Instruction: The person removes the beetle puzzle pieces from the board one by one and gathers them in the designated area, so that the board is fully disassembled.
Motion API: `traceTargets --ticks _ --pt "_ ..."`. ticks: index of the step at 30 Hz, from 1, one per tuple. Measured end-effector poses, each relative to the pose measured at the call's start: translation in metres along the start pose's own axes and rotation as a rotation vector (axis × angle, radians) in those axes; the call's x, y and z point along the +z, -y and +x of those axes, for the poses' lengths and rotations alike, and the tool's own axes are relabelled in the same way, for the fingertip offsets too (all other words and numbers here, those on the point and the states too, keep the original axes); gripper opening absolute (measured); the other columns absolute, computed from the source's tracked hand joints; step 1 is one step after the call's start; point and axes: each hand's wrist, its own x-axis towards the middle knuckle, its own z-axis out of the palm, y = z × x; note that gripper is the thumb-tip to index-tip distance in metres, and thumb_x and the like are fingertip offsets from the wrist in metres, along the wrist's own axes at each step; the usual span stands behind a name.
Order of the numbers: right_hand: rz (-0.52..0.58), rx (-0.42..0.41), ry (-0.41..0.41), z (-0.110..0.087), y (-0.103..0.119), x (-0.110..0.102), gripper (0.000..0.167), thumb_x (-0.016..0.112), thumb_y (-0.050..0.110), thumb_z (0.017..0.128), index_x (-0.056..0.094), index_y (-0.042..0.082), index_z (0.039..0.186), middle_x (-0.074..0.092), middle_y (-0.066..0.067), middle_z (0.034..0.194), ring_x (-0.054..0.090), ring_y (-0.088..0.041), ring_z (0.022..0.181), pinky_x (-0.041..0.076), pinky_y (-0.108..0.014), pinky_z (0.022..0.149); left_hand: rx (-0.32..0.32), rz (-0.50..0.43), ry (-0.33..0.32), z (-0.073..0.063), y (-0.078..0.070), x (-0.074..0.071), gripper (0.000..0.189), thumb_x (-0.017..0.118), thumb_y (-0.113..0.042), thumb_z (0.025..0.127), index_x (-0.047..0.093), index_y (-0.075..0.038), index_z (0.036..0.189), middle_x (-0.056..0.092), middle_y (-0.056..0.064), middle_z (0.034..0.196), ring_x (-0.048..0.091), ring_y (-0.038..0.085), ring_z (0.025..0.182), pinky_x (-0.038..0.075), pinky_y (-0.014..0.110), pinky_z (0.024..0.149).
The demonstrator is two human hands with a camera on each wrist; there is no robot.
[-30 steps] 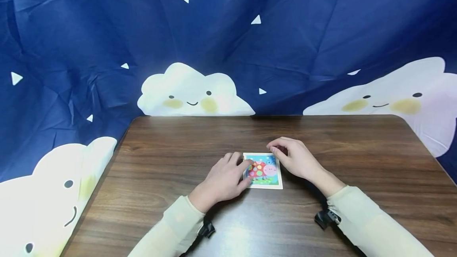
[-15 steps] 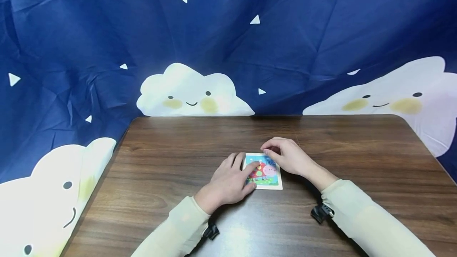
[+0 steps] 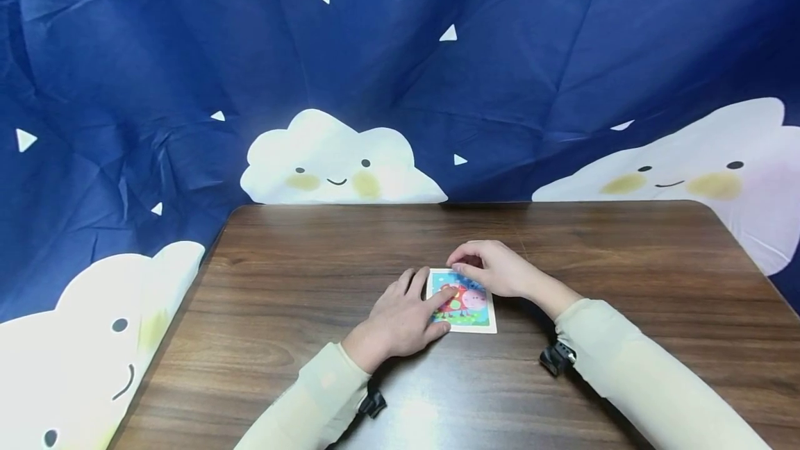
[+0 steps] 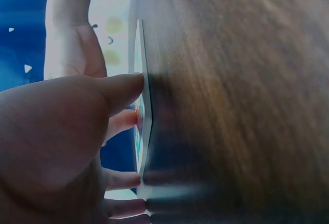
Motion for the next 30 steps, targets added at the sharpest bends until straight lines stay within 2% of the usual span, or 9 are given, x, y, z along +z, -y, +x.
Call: traceTargets --ticks 6,10,16,19,27,30 --pt "-0.008 -0.007 0.066 0.006 -0.003 0.003 0.016 0.068 0.013 0.105 0.079 0.008 0.116 0.078 0.0 0.102 0.061 -0.009 0.086 0.051 -0.029 0.082 -0.006 0.022 0.019 0.001 -0.001 0.0 0.062 0.053 -0.059 0.108 0.038 -0.042 0.166 0.034 0.017 0.171 0.039 0.039 0.157 0.039 0.045 0.126" --pt "-0.024 -0.021 0.089 0.01 -0.004 0.005 0.015 0.068 0.012 0.105 0.079 0.009 0.115 0.079 0.0 0.105 0.064 -0.01 0.092 0.054 -0.034 0.088 -0.007 0.04 0.017 0.001 -0.001 0.001 0.063 0.052 -0.06 0.108 0.037 -0.042 0.167 0.035 0.016 0.171 0.039 0.038 0.157 0.04 0.045 0.126" --pt "-0.052 -0.029 0.103 0.015 -0.004 0.006 0.015 0.067 0.01 0.105 0.079 0.011 0.114 0.079 -0.001 0.109 0.068 -0.014 0.099 0.055 -0.042 0.095 -0.007 0.046 0.008 0.0 0.001 0.002 0.062 0.053 -0.062 0.108 0.04 -0.043 0.166 0.036 0.015 0.17 0.039 0.037 0.156 0.04 0.045 0.125" --pt "-0.058 -0.029 0.105 0.017 -0.003 0.007 0.015 0.067 0.01 0.105 0.079 0.011 0.114 0.079 -0.001 0.109 0.067 -0.015 0.1 0.055 -0.042 0.096 -0.002 0.051 0.002 0.0 0.001 0.002 0.062 0.053 -0.062 0.108 0.041 -0.043 0.165 0.036 0.015 0.169 0.04 0.037 0.156 0.041 0.045 0.124" --pt "-0.04 -0.072 0.118 0.021 -0.006 0.01 0.016 0.069 0.008 0.103 0.08 0.011 0.115 0.065 0.001 0.094 0.052 -0.009 0.081 0.045 -0.027 0.075 0.013 0.055 -0.021 -0.001 0.001 0.001 0.062 0.056 -0.06 0.107 0.041 -0.044 0.165 0.039 0.015 0.167 0.043 0.037 0.153 0.043 0.046 0.122" --pt "-0.039 -0.09 0.121 0.022 -0.008 0.011 0.016 0.07 0.009 0.103 0.08 0.012 0.116 0.065 0.002 0.095 0.051 -0.007 0.081 0.044 -0.026 0.074 0.012 0.061 -0.019 0.0 0.001 0.002 0.065 0.056 -0.061 0.106 0.039 -0.042 0.166 0.039 0.014 0.166 0.043 0.036 0.153 0.043 0.045 0.122"
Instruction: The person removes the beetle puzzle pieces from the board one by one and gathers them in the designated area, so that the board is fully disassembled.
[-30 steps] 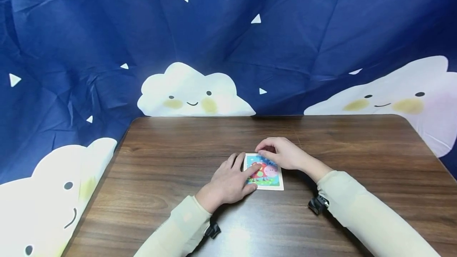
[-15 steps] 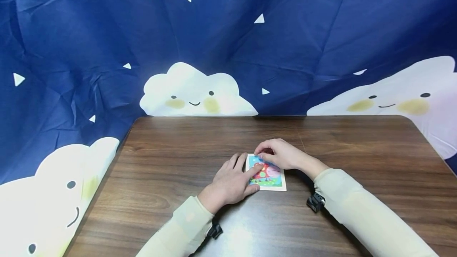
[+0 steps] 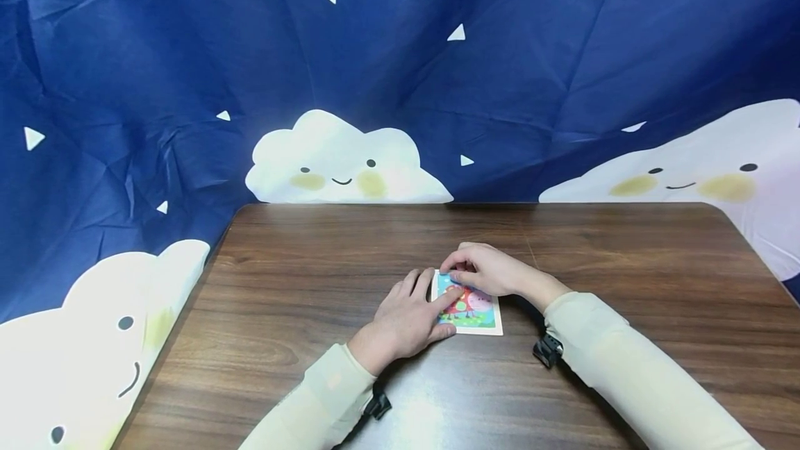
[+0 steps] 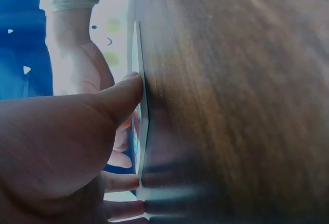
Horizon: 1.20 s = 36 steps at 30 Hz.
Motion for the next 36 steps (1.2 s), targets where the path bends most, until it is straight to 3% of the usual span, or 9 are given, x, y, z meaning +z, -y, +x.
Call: traceTargets --ticks 9,16,29,36 --pt "-0.033 -0.051 0.036 0.002 -0.003 0.001 0.02 0.069 0.009 0.104 0.081 0.01 0.12 0.066 0.002 0.098 0.052 -0.007 0.084 0.046 -0.027 0.079 -0.006 0.009 0.017 0.001 -0.001 0.0 0.066 0.055 -0.062 0.107 0.038 -0.041 0.167 0.038 0.014 0.167 0.041 0.035 0.153 0.043 0.045 0.122" --pt "-0.051 -0.045 0.059 0.002 -0.003 0.0 0.023 0.067 0.01 0.105 0.08 0.012 0.124 0.066 0.002 0.1 0.053 -0.006 0.086 0.047 -0.026 0.08 0.006 0.014 0.011 0.0 -0.001 -0.001 0.064 0.055 -0.061 0.107 0.04 -0.04 0.166 0.038 0.014 0.166 0.041 0.035 0.152 0.043 0.045 0.121" --pt "-0.248 -0.171 0.063 0.001 0.004 -0.002 0.023 0.065 0.006 0.106 0.076 0.016 0.123 0.058 0.003 0.095 0.049 -0.006 0.077 0.048 -0.026 0.075 -0.007 0.004 0.03 -0.001 -0.001 -0.004 0.062 0.054 -0.061 0.107 0.04 -0.043 0.165 0.038 0.013 0.168 0.04 0.034 0.153 0.042 0.045 0.121" --pt "-0.271 -0.161 0.117 0.001 0.01 -0.005 0.024 0.061 0.006 0.108 0.072 0.019 0.125 0.055 0.0 0.095 0.048 -0.009 0.074 0.045 -0.025 0.072 -0.034 0.024 0.062 0.001 -0.002 -0.004 0.063 0.051 -0.065 0.107 0.039 -0.046 0.166 0.036 0.01 0.17 0.038 0.033 0.155 0.042 0.045 0.12"
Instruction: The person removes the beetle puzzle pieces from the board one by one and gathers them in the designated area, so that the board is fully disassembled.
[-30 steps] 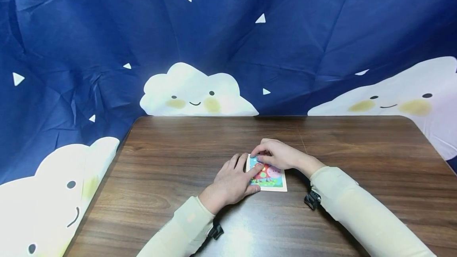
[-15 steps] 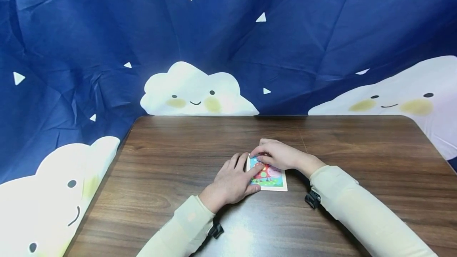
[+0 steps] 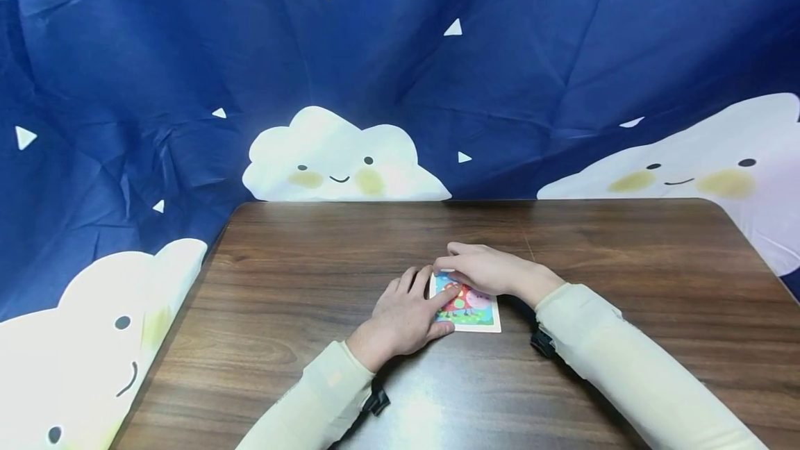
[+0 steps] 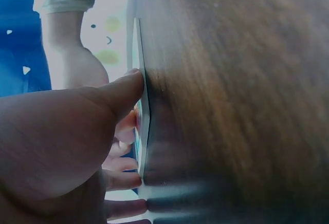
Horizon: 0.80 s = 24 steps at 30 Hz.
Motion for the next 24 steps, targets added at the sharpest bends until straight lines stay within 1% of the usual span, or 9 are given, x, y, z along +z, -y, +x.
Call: traceTargets --ticks 4,10,16,19,24 --pt "0.003 0.008 0.004 0.0014 0.0 0.0011 0.027 0.06 0.004 0.107 0.071 0.02 0.125 0.057 0.002 0.096 0.051 -0.01 0.077 0.048 -0.028 0.076 -0.01 -0.008 0.011 -0.0005 0.0008 0.0002 0.063 0.051 -0.066 0.107 0.038 -0.048 0.166 0.034 0.009 0.171 0.037 0.032 0.156 0.041 0.045 0.121" --pt "0.002 0.021 0.005 0.0014 -0.0006 0.0009 0.028 0.058 0.003 0.107 0.071 0.02 0.125 0.058 0.002 0.098 0.053 -0.011 0.081 0.051 -0.031 0.08 -0.017 -0.046 0.038 0.0006 0.0008 0.0003 0.063 0.05 -0.065 0.108 0.036 -0.048 0.166 0.03 0.009 0.175 0.033 0.033 0.158 0.038 0.047 0.123" --pt "0.023 0.032 -0.005 0.0014 -0.0007 -0.0001 0.026 0.058 0.005 0.108 0.07 0.02 0.125 0.061 0.002 0.104 0.059 -0.013 0.09 0.056 -0.038 0.088 -0.019 -0.039 0.055 0.0011 0.001 -0.0006 0.064 0.048 -0.066 0.108 0.033 -0.049 0.167 0.028 0.008 0.176 0.033 0.033 0.159 0.037 0.047 0.124" --pt "0.04 0.025 -0.022 0.0013 -0.0022 0.0009 0.024 0.059 0.007 0.108 0.07 0.02 0.125 0.063 0.002 0.108 0.061 -0.013 0.094 0.057 -0.04 0.091 -0.016 -0.029 0.056 0.0012 0.0012 -0.0006 0.064 0.047 -0.066 0.108 0.031 -0.05 0.168 0.028 0.009 0.176 0.033 0.033 0.159 0.037 0.047 0.123" --pt "0.073 -0.016 -0.073 0.0012 -0.0052 0.0031 0.019 0.062 0.007 0.107 0.071 0.017 0.12 0.065 0.001 0.11 0.063 -0.014 0.098 0.057 -0.041 0.093 -0.013 -0.009 0.064 0.0007 0.0013 -0.0016 0.064 0.046 -0.066 0.108 0.03 -0.05 0.168 0.028 0.009 0.175 0.033 0.032 0.159 0.037 0.047 0.123"
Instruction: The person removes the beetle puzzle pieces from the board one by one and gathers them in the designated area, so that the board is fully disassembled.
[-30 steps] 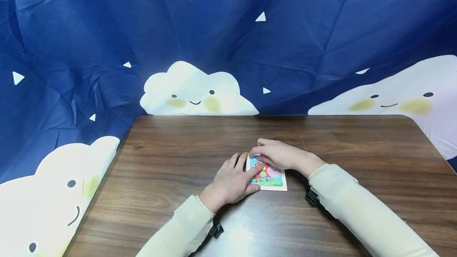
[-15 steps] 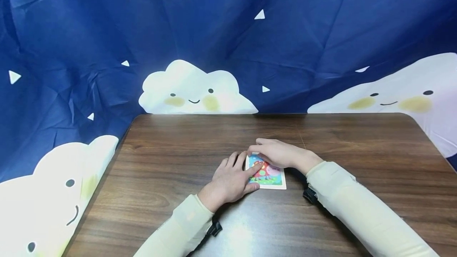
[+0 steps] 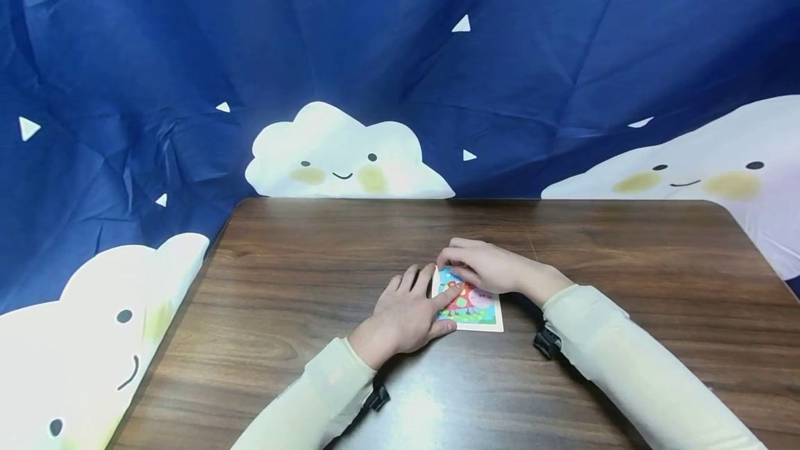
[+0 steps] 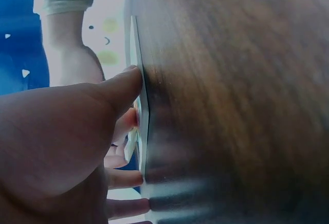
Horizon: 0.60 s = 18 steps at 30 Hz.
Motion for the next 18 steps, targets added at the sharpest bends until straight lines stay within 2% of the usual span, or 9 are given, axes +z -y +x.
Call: traceTargets --ticks 5,12,18 --pt "0.017 -0.005 -0.015 -0.0003 -0.0018 0.001 0.017 0.062 0.008 0.107 0.072 0.016 0.119 0.067 0.002 0.112 0.065 -0.013 0.102 0.057 -0.042 0.097 -0.001 0.024 0.009 0.0 -0.0006 -0.0015 0.064 0.045 -0.067 0.108 0.029 -0.05 0.168 0.029 0.01 0.175 0.033 0.032 0.159 0.037 0.047 0.123" --pt "0.055 -0.02 -0.022 0.0033 -0.0034 0.0014 0.016 0.063 0.004 0.106 0.074 0.011 0.116 0.071 -0.002 0.111 0.065 -0.013 0.099 0.057 -0.04 0.094 0.005 0.017 0.001 0.0024 -0.0004 0.001 0.065 0.047 -0.067 0.108 0.03 -0.049 0.168 0.029 0.011 0.174 0.033 0.035 0.158 0.037 0.049 0.123" --pt "0.091 0.017 -0.019 0.0065 -0.0032 0.0031 0.017 0.065 0.005 0.105 0.075 0.012 0.117 0.072 -0.002 0.113 0.066 -0.013 0.1 0.056 -0.041 0.095 0.001 0.035 -0.018 0.0014 -0.0003 0.0021 0.065 0.046 -0.068 0.107 0.03 -0.05 0.168 0.03 0.009 0.174 0.035 0.033 0.157 0.038 0.047 0.121"
